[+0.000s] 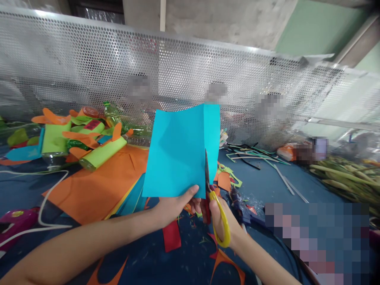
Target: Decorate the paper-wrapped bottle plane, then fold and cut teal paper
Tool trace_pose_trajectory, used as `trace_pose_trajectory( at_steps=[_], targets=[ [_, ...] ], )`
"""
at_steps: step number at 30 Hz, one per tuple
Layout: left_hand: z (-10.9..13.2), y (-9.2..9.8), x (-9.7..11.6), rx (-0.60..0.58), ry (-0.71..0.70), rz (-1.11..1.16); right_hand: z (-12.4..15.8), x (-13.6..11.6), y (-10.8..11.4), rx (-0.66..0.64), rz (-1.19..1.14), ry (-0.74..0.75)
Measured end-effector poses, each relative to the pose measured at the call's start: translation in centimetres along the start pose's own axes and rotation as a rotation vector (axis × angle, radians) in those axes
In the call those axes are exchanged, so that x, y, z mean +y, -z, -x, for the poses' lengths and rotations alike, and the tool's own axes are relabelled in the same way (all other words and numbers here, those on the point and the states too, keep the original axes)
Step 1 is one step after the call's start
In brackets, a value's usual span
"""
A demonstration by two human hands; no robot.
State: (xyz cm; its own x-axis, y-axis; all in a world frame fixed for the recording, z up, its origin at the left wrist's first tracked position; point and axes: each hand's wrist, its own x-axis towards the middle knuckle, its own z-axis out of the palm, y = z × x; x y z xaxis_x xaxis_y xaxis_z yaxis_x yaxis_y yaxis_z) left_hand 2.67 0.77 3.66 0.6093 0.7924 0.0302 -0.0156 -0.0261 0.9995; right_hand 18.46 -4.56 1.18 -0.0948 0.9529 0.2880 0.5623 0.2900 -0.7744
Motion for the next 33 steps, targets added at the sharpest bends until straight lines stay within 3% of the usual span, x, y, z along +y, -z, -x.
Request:
trace_pose_trajectory(
  at_steps=[20, 27, 33],
  targets=[
    [0.0, 0.1, -0.4, -0.007, 0.03, 0.019, 0.0, -1.1, 0.0, 0.025, 0.001, 0.001],
    [-0.2, -0.1, -0.9, 0.003, 0.072, 0.112, -0.4, -2.3, 0.0, 0.072, 0.034, 0.133],
    [-0.2, -0.2, -1.1, 0.008, 0.077, 0.12, -0.2, -1.2, -0.2, 0.073, 0.032, 0.173]
  ],
)
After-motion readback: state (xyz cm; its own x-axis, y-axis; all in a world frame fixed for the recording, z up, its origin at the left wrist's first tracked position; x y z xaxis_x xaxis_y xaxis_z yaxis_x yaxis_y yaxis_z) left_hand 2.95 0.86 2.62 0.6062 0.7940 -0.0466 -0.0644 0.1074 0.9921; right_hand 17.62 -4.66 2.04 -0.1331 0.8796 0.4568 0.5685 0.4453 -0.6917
